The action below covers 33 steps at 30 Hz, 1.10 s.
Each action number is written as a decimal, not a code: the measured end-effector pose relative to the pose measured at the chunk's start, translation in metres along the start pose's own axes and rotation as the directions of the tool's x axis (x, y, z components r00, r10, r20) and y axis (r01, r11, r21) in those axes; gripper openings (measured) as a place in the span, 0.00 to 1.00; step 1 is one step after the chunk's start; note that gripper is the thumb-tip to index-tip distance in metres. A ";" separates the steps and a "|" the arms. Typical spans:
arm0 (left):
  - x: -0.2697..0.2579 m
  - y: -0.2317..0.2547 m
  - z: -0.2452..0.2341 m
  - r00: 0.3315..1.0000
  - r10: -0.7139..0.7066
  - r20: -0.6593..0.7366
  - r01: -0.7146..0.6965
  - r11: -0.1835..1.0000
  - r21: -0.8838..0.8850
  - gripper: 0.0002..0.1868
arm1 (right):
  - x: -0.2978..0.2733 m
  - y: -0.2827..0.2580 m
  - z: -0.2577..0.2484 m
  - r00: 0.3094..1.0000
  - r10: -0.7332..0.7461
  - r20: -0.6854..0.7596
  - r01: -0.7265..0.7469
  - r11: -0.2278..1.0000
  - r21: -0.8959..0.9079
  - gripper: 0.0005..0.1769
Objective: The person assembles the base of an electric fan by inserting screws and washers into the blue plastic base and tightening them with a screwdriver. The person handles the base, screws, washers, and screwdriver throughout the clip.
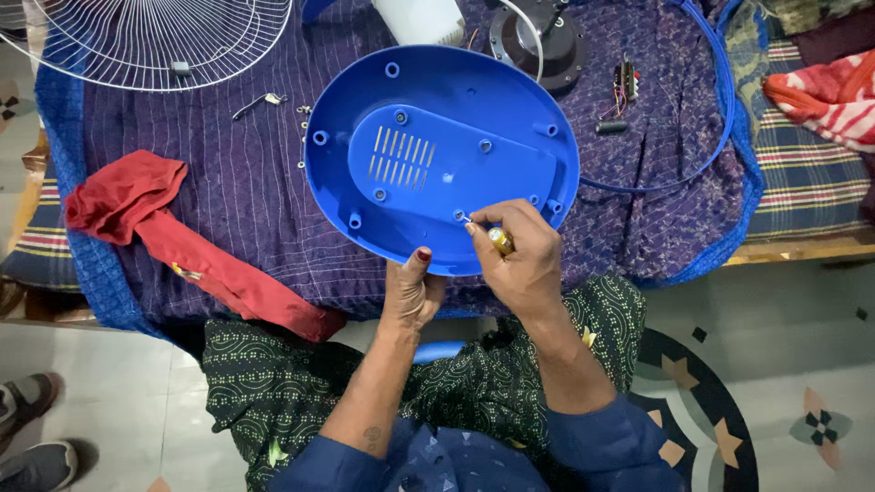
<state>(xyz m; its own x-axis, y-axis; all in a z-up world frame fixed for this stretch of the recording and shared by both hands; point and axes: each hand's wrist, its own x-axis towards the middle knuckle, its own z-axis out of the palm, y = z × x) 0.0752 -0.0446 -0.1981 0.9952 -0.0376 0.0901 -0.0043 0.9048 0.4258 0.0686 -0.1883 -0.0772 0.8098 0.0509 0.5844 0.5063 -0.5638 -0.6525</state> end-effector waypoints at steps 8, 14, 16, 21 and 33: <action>-0.001 -0.001 -0.003 1.000 -0.003 -0.022 0.003 1.000 0.008 0.40 | -0.003 -0.003 0.001 1.000 0.011 0.003 -0.011 1.000 -0.002 0.07; -0.002 -0.007 0.001 1.000 0.002 -0.013 -0.002 0.999 0.044 0.40 | -0.005 -0.002 0.001 1.000 0.014 -0.024 -0.015 0.999 -0.046 0.06; -0.003 -0.009 0.004 1.000 0.008 -0.005 -0.008 0.998 0.056 0.40 | -0.007 -0.002 -0.001 0.999 0.029 -0.021 -0.030 0.998 -0.062 0.06; -0.004 -0.012 0.007 1.000 -0.002 0.000 0.002 0.996 0.092 0.40 | -0.009 0.000 -0.005 1.000 -0.017 -0.020 0.014 0.992 -0.127 0.06; -0.003 -0.021 -0.002 1.000 0.002 -0.004 -0.002 0.996 0.092 0.35 | -0.007 0.004 -0.009 0.999 -0.026 0.033 0.032 0.981 -0.190 0.07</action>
